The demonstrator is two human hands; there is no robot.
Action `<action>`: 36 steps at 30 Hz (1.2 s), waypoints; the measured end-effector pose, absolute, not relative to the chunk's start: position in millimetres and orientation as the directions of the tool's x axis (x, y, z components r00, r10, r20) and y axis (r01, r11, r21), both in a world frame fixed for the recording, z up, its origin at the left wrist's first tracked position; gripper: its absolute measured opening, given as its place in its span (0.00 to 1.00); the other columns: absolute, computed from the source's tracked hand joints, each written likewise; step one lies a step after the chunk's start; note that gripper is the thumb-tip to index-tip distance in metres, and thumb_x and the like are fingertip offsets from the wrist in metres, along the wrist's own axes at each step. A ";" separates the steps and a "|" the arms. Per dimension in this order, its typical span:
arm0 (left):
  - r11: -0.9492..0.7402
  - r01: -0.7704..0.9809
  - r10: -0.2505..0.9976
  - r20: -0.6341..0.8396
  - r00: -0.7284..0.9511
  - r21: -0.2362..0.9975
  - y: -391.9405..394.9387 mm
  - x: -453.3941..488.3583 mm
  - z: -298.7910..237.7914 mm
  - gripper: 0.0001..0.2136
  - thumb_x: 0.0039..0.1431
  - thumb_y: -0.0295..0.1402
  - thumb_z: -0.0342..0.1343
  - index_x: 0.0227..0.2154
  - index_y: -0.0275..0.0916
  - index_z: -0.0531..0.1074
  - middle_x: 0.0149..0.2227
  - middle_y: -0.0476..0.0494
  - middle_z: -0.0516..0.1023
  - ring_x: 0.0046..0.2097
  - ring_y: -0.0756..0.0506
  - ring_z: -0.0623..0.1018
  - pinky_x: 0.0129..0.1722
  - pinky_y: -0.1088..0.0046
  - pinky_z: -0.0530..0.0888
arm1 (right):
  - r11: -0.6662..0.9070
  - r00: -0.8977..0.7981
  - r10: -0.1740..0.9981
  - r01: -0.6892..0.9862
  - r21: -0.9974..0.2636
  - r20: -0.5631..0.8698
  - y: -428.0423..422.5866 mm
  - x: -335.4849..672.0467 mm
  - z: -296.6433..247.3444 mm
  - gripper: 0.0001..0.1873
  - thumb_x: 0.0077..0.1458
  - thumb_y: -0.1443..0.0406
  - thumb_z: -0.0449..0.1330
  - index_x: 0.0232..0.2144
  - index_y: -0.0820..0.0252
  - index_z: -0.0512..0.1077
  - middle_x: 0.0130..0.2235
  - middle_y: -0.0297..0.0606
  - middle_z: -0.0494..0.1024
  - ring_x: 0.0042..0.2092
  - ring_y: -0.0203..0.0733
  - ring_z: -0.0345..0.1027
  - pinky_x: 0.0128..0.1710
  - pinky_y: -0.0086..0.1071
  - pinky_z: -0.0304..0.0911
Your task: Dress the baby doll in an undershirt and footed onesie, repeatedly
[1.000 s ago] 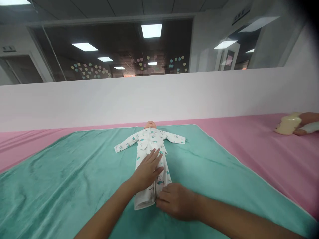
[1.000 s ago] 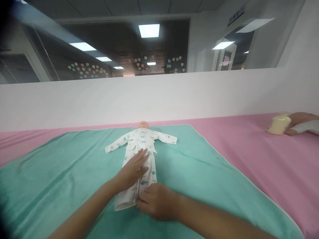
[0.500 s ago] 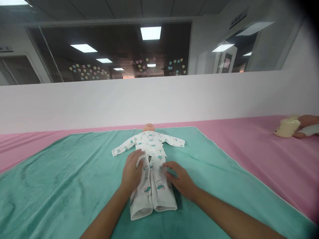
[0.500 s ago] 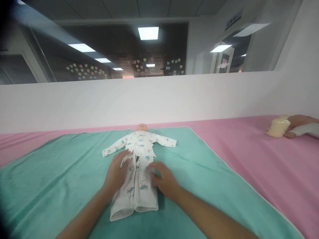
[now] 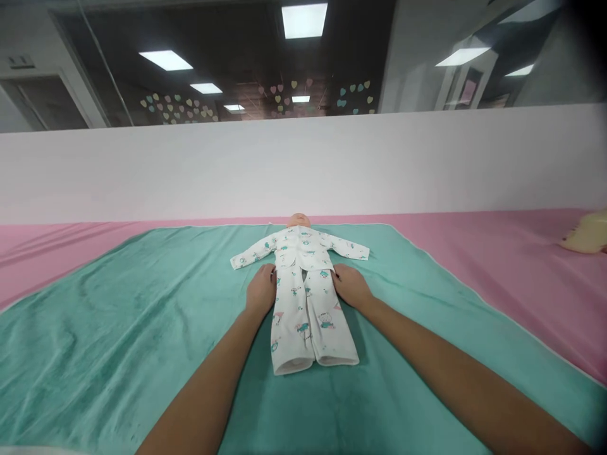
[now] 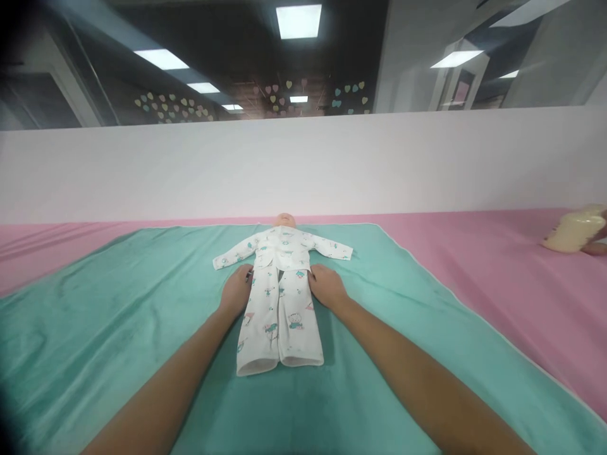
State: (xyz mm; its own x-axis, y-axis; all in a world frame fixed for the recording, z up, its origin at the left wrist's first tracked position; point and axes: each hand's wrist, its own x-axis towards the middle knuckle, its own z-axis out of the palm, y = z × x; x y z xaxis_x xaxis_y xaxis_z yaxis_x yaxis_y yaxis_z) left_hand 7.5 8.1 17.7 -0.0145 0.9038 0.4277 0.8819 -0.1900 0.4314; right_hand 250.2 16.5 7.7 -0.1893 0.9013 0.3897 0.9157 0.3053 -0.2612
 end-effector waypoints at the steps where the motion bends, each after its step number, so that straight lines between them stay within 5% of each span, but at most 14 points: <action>1: -0.192 0.890 0.896 0.445 -0.014 0.414 6.7 7.9 19.1 0.10 0.63 0.34 0.39 0.35 0.41 0.66 0.37 0.43 0.73 0.39 0.43 0.73 0.33 0.70 0.66 | 0.299 -0.182 0.897 0.920 -0.253 0.403 15.3 251.7 7.2 0.19 0.62 0.61 0.40 0.26 0.59 0.65 0.31 0.39 0.72 0.34 0.40 0.64 0.32 0.31 0.51; 9: -0.328 0.916 0.711 0.698 0.079 0.230 -3.3 6.5 27.4 0.10 0.63 0.31 0.40 0.38 0.38 0.66 0.37 0.41 0.72 0.41 0.42 0.70 0.36 0.67 0.66 | 0.342 -0.275 0.927 0.900 -0.272 0.257 16.8 255.9 3.0 0.11 0.55 0.63 0.50 0.24 0.58 0.68 0.31 0.38 0.74 0.32 0.40 0.65 0.27 0.29 0.52; 13: -0.391 0.911 0.612 0.777 0.147 0.135 -6.4 5.7 31.1 0.10 0.62 0.28 0.40 0.38 0.38 0.67 0.35 0.41 0.72 0.39 0.42 0.69 0.38 0.67 0.66 | 0.393 -0.210 0.868 0.843 -0.366 0.449 11.1 258.1 7.9 0.16 0.55 0.64 0.50 0.46 0.57 0.66 0.44 0.39 0.72 0.37 0.41 0.67 0.32 0.32 0.61; 16: -0.452 0.889 0.604 0.759 0.242 0.076 -9.6 8.8 33.0 0.09 0.59 0.24 0.43 0.34 0.39 0.67 0.32 0.43 0.72 0.39 0.43 0.70 0.39 0.67 0.66 | 0.522 -0.226 0.717 0.801 -0.293 0.659 3.8 255.8 14.6 0.25 0.56 0.68 0.48 0.56 0.53 0.57 0.55 0.40 0.64 0.50 0.44 0.63 0.43 0.38 0.64; 19: -0.467 0.874 0.686 0.678 0.264 0.132 -13.0 12.9 33.3 0.08 0.53 0.23 0.46 0.31 0.40 0.67 0.32 0.46 0.72 0.37 0.44 0.71 0.34 0.69 0.67 | 0.649 -0.377 0.577 0.750 -0.126 0.724 -0.2 251.9 17.6 0.18 0.60 0.67 0.47 0.51 0.51 0.64 0.56 0.38 0.65 0.56 0.45 0.57 0.52 0.42 0.59; 22: -0.423 0.870 0.764 0.617 0.191 0.254 -15.2 13.8 32.8 0.10 0.51 0.23 0.48 0.34 0.42 0.68 0.34 0.47 0.73 0.38 0.44 0.72 0.31 0.70 0.66 | 0.704 -0.415 0.525 0.703 -0.105 0.743 0.6 251.0 16.8 0.13 0.61 0.66 0.47 0.42 0.54 0.69 0.49 0.39 0.71 0.50 0.44 0.62 0.49 0.42 0.60; 28: -0.437 0.824 0.732 0.675 0.092 0.361 -12.9 15.0 28.7 0.14 0.54 0.25 0.48 0.43 0.43 0.69 0.40 0.44 0.70 0.45 0.43 0.70 0.40 0.68 0.69 | 0.685 -0.340 0.564 0.702 -0.195 0.753 2.0 252.7 16.9 0.11 0.62 0.64 0.47 0.37 0.57 0.68 0.39 0.41 0.71 0.43 0.43 0.63 0.44 0.39 0.61; 36: -0.517 0.759 0.676 0.732 0.079 0.396 -9.6 33.4 26.6 0.07 0.59 0.32 0.50 0.31 0.40 0.73 0.41 0.42 0.68 0.46 0.44 0.67 0.49 0.63 0.66 | 0.617 -0.321 0.667 0.743 -0.258 0.672 1.0 238.5 22.2 0.14 0.63 0.65 0.43 0.35 0.57 0.68 0.37 0.41 0.69 0.42 0.44 0.62 0.43 0.38 0.60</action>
State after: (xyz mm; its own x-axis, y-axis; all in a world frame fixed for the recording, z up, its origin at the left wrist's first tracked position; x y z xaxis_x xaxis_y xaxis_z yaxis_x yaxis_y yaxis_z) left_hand 33.4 -9.6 26.6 0.0792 0.6765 0.7322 0.7587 -0.5173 0.3959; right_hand 238.5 1.0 22.2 -0.3205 0.6675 0.6721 0.7433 0.6171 -0.2583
